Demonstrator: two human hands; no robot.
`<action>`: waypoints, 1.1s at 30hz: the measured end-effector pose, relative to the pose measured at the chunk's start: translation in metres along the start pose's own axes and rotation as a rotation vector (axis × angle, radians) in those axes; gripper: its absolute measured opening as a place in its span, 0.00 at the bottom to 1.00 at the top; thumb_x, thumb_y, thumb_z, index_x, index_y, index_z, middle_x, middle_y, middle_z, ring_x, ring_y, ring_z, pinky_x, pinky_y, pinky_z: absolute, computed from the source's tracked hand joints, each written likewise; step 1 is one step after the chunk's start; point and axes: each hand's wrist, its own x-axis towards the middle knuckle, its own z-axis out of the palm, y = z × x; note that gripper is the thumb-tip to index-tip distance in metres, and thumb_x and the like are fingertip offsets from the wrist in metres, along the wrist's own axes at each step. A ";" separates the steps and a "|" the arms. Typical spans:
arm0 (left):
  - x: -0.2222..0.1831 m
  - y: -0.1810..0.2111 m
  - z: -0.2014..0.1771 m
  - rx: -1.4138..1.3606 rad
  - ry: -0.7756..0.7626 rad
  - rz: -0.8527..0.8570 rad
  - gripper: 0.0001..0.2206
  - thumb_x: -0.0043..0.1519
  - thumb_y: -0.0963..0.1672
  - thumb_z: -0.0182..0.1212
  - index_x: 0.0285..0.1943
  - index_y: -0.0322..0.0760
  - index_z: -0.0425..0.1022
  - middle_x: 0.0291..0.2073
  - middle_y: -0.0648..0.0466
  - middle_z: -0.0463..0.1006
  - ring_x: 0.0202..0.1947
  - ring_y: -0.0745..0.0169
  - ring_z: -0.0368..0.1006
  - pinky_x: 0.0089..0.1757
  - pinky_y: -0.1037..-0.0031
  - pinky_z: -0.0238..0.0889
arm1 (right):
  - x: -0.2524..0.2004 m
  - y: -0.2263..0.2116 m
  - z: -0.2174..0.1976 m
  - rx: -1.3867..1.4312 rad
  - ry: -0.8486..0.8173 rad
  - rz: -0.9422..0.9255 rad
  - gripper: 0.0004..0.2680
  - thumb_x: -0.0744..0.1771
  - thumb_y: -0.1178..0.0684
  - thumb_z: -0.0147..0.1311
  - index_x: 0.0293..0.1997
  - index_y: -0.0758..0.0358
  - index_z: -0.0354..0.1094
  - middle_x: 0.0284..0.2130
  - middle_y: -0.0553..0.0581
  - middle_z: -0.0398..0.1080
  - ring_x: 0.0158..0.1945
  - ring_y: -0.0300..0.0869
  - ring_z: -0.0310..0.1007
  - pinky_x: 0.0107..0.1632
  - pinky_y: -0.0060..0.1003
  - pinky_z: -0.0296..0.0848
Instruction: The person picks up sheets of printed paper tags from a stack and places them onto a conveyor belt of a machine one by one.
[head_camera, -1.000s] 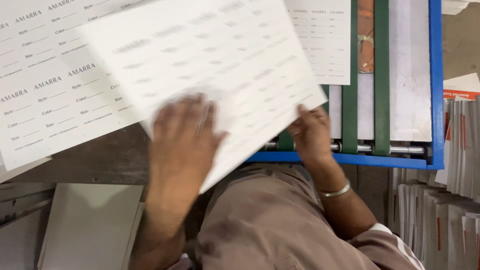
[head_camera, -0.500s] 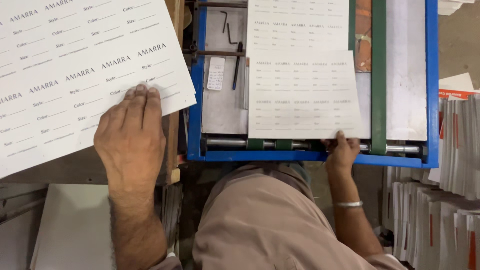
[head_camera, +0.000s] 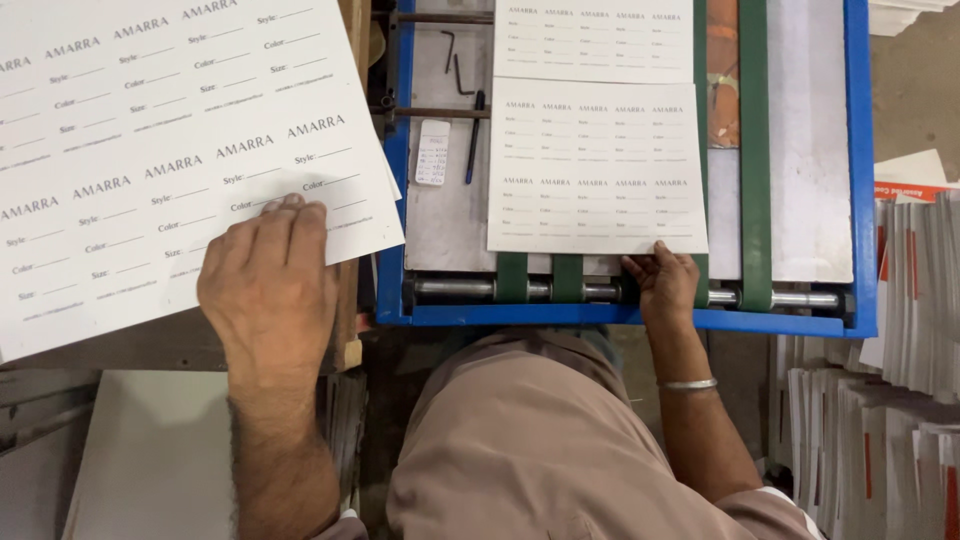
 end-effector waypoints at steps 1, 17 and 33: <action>0.000 0.001 -0.001 0.009 -0.018 0.003 0.10 0.66 0.38 0.70 0.56 0.35 0.80 0.48 0.53 0.81 0.52 0.59 0.76 0.52 0.66 0.71 | 0.001 -0.004 0.004 -0.007 0.001 0.016 0.09 0.72 0.56 0.47 0.52 0.76 0.59 0.42 0.66 0.71 0.45 0.51 0.78 0.49 0.46 0.84; -0.001 -0.024 -0.024 -0.001 -0.113 -0.093 0.21 0.54 0.40 0.70 0.58 0.32 0.78 0.54 0.46 0.81 0.56 0.51 0.76 0.55 0.61 0.69 | 0.037 -0.026 0.039 -0.109 -0.160 0.076 0.15 0.71 0.54 0.45 0.60 0.79 0.56 0.49 0.72 0.71 0.50 0.57 0.79 0.52 0.47 0.84; 0.027 0.112 -0.002 -0.088 -0.201 0.255 0.24 0.62 0.47 0.63 0.67 0.31 0.71 0.62 0.42 0.74 0.65 0.48 0.66 0.65 0.52 0.56 | -0.144 -0.067 0.152 0.143 -0.919 0.031 0.13 0.74 0.58 0.50 0.67 0.73 0.62 0.52 0.64 0.71 0.48 0.43 0.75 0.49 0.39 0.79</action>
